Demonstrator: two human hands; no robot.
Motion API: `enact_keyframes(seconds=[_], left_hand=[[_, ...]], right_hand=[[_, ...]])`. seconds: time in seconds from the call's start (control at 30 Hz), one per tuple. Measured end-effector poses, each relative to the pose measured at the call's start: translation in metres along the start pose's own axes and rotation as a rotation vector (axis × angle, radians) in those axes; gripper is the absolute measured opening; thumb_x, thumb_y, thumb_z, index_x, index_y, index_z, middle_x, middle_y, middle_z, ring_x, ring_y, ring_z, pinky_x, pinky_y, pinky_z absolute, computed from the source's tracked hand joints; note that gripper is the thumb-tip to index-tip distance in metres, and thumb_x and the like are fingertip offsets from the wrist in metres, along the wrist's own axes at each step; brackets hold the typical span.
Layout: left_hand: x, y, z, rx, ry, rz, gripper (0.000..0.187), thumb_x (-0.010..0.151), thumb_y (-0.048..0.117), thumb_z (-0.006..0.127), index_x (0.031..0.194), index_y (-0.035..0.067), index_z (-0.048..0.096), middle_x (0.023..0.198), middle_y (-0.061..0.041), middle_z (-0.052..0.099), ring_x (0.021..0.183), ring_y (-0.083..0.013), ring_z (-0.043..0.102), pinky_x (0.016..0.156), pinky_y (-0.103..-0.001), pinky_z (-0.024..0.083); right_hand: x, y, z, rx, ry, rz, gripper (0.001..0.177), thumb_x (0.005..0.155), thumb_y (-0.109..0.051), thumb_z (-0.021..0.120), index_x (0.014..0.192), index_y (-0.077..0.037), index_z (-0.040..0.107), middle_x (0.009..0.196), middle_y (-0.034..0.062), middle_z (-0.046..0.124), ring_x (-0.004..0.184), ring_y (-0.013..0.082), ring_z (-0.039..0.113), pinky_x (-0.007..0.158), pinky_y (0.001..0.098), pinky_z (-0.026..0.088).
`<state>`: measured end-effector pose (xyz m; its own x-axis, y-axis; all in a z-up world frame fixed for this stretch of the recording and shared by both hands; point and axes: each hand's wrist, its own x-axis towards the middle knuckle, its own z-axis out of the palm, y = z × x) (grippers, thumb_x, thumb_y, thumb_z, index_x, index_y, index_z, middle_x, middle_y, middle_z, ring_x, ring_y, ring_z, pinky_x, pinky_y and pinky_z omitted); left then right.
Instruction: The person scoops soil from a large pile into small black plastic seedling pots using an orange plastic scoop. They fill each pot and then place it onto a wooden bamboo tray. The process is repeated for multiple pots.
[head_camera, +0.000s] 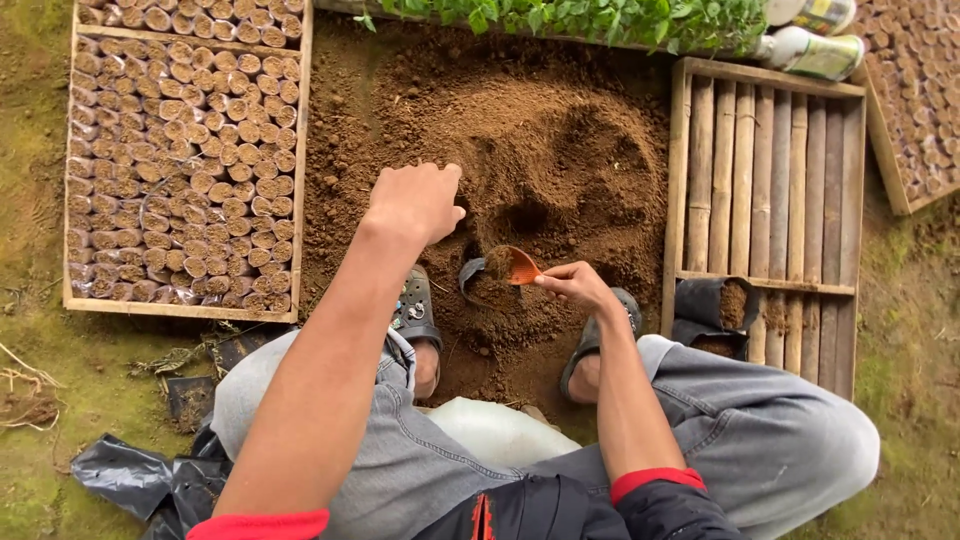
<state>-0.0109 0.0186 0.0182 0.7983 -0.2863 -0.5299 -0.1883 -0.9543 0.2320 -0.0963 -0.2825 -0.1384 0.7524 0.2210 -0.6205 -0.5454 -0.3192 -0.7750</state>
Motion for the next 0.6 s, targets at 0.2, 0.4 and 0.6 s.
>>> enact_keyframes(seconds=[0.2,0.4,0.6], left_hand=[[-0.019,0.027,-0.005,-0.102,-0.020,0.002,0.050,0.101,0.029,0.061,0.144,0.004,0.054,0.123,-0.028,0.068,0.108,-0.0414,0.071,0.102,-0.066,0.050],[0.010,0.019,0.034,0.027,-0.033,0.031,0.052,0.100,0.035,0.062,0.143,0.006,0.055,0.119,-0.020,0.072,0.110,-0.0408,0.071,0.098,-0.063,0.051],[0.041,0.018,0.116,0.010,-0.029,-0.091,0.048,0.098,0.037,0.063,0.133,0.005,0.062,0.114,-0.020,0.074,0.105,-0.0391,0.073,0.094,-0.061,0.054]], right_hand=[[0.008,0.044,-0.001,-0.223,0.045,-0.015,0.029,0.086,-0.019,0.084,0.113,-0.009,0.080,0.082,0.0166,0.077,0.069,0.0154,0.058,0.061,0.0320,0.048],[0.025,0.073,-0.001,0.074,0.171,-0.179,0.036,0.089,-0.014,0.083,0.125,-0.013,0.077,0.082,0.0073,0.071,0.077,0.0155,0.063,0.076,0.0325,0.056],[0.054,0.126,0.047,-0.074,0.483,0.047,0.035,0.075,-0.057,0.093,0.083,-0.026,0.078,0.056,-0.0044,0.063,0.051,0.0109,0.057,0.052,0.0265,0.040]])
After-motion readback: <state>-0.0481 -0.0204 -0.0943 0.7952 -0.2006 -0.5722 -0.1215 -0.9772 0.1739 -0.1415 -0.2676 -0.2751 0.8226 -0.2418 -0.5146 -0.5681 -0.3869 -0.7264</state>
